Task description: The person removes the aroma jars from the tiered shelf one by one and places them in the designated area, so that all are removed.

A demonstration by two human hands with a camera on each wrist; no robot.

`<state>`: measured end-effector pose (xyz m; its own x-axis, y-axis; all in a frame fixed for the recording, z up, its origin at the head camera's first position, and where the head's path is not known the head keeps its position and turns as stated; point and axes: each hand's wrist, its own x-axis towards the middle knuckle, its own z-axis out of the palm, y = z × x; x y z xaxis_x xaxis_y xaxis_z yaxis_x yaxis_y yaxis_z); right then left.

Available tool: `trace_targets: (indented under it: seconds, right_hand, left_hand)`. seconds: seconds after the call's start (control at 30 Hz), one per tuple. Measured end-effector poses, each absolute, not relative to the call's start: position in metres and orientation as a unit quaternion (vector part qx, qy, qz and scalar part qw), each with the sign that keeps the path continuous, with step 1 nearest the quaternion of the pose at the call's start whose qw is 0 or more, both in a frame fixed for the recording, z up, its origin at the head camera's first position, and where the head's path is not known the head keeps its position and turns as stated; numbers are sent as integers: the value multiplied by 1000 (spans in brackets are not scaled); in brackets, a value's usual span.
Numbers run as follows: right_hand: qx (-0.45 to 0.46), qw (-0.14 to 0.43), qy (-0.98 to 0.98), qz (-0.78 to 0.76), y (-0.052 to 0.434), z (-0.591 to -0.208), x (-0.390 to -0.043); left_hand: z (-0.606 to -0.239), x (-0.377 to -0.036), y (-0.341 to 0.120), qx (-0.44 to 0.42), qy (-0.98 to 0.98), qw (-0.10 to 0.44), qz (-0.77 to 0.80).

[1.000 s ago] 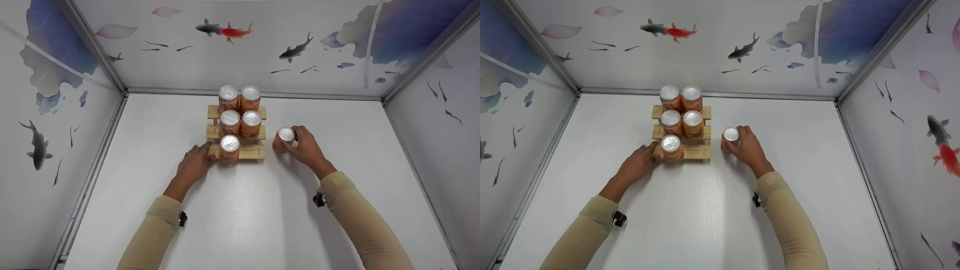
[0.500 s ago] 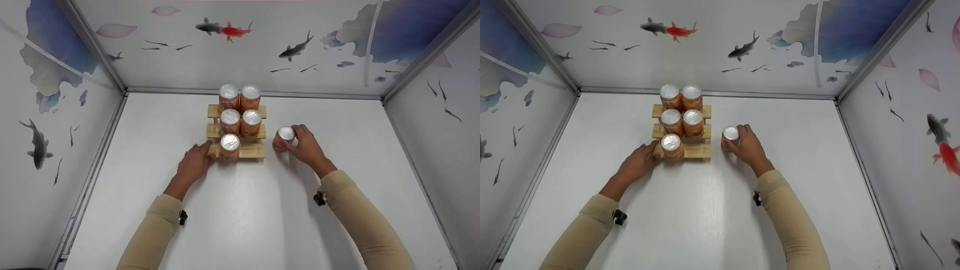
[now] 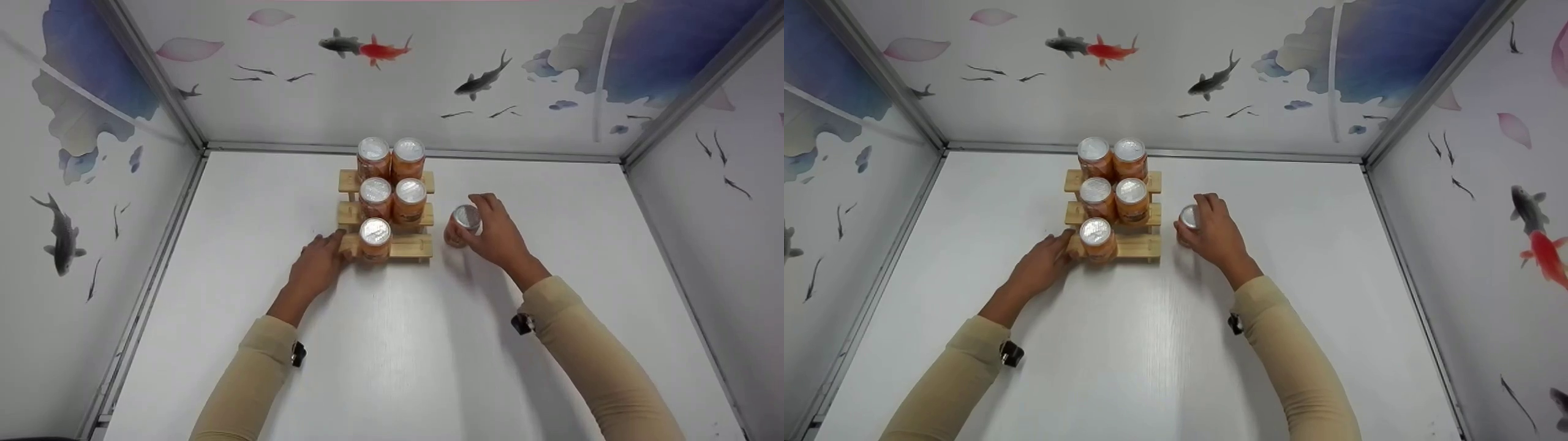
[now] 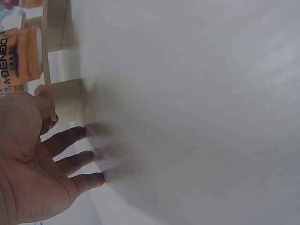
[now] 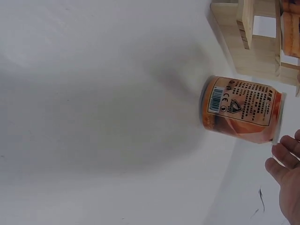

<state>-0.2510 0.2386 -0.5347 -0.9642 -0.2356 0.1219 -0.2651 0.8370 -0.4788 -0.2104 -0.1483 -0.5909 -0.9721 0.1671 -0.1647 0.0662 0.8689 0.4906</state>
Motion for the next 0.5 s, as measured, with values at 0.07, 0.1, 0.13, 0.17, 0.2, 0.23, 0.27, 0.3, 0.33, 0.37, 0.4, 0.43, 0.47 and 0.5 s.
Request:
trace_targets:
  seconds: [0.07, 0.1, 0.13, 0.17, 0.2, 0.23, 0.27, 0.3, 0.33, 0.37, 0.4, 0.43, 0.47, 0.5]
  right_hand:
    - [140, 42, -956, 255, 236, -532, -250]
    - [145, 49, -954, 257, 234, -531, -250]
    - [149, 54, -953, 258, 233, -530, -249]
    - [154, 59, -952, 259, 231, -529, -248]
    - [158, 64, -950, 260, 229, -528, -247]
    - [163, 68, -949, 260, 227, -527, -246]
    - [168, 72, -948, 262, 226, -526, -245]
    - [174, 76, -946, 262, 224, -525, -245]
    - [181, 80, -945, 262, 222, -524, -244]
    - [188, 85, -943, 261, 220, -524, -243]
    - [195, 89, -941, 260, 218, -523, -243]
    - [202, 92, -940, 259, 216, -523, -242]
    - [209, 95, -938, 259, 213, -522, -242]
    - [214, 97, -937, 257, 211, -521, -242]
  left_hand:
    - [-591, -210, -148, 61, 961, 102, 249]
    - [-591, -210, -148, 61, 962, 100, 248]
    - [-591, -210, -148, 63, 962, 98, 247]
    - [-590, -210, -148, 65, 962, 96, 247]
    - [-590, -210, -148, 66, 962, 94, 246]
    - [-590, -209, -148, 67, 963, 92, 246]
    - [-590, -209, -147, 68, 963, 91, 245]
    - [-590, -209, -147, 69, 963, 89, 243]
    - [-589, -209, -147, 70, 964, 87, 242]
    - [-589, -209, -147, 70, 964, 87, 242]
    - [-589, -209, -147, 68, 964, 88, 242]
    - [-589, -209, -147, 67, 963, 89, 243]
    - [-589, -209, -148, 65, 963, 91, 245]
    - [-588, -208, -147, 63, 962, 92, 248]
